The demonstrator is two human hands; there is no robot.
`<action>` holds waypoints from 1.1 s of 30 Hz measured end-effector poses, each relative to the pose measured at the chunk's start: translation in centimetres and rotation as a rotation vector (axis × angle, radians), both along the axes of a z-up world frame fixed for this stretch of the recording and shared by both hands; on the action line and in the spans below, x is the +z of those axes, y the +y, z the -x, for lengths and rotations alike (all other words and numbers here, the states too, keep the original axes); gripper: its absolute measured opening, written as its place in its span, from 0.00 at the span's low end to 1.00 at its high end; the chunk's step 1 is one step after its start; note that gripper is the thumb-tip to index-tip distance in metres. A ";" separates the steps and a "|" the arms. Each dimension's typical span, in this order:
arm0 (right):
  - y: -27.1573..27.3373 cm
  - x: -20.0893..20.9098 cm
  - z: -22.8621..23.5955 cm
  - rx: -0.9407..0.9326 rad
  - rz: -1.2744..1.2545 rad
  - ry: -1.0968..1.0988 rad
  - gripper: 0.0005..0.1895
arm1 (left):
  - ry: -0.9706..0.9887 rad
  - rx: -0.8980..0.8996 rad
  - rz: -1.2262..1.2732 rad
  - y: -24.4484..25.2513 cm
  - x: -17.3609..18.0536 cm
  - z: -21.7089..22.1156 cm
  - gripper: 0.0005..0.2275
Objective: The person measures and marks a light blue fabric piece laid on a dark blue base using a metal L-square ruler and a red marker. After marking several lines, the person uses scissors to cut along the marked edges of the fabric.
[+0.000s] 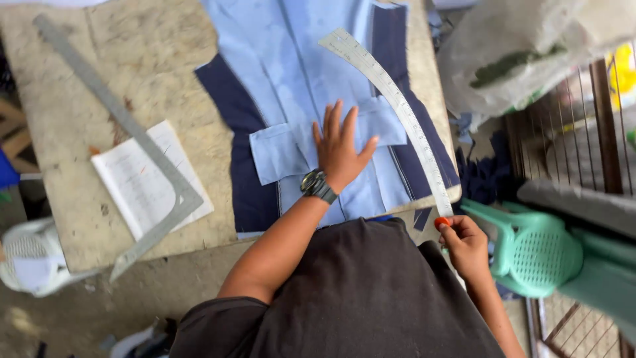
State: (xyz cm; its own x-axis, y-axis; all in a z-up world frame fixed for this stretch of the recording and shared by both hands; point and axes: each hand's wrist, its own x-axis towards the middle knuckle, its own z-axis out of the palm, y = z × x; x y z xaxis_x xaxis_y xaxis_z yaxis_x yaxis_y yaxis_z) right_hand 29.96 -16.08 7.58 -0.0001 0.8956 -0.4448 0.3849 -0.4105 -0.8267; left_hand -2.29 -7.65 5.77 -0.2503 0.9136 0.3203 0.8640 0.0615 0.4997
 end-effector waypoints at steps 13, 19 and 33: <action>2.7 3.7 14.5 0.287 0.035 0.120 0.04 | 0.062 0.363 0.082 -9.5 -2.9 22.4 0.25; -1.2 3.3 21.9 0.212 0.021 0.075 0.05 | 0.095 -0.036 0.277 -6.5 -3.5 30.2 0.30; -8.4 3.0 38.4 -0.033 0.234 -0.057 0.08 | 0.181 -0.238 0.431 -2.0 -4.2 35.6 0.33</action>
State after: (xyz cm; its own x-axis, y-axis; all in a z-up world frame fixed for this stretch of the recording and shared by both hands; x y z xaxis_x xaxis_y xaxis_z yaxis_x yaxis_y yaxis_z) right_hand -8.40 -24.46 10.53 0.0581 0.7672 -0.6388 0.4115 -0.6014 -0.6848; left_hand -37.92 -9.61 1.55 0.0052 0.9969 -0.0787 0.9493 0.0198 0.3139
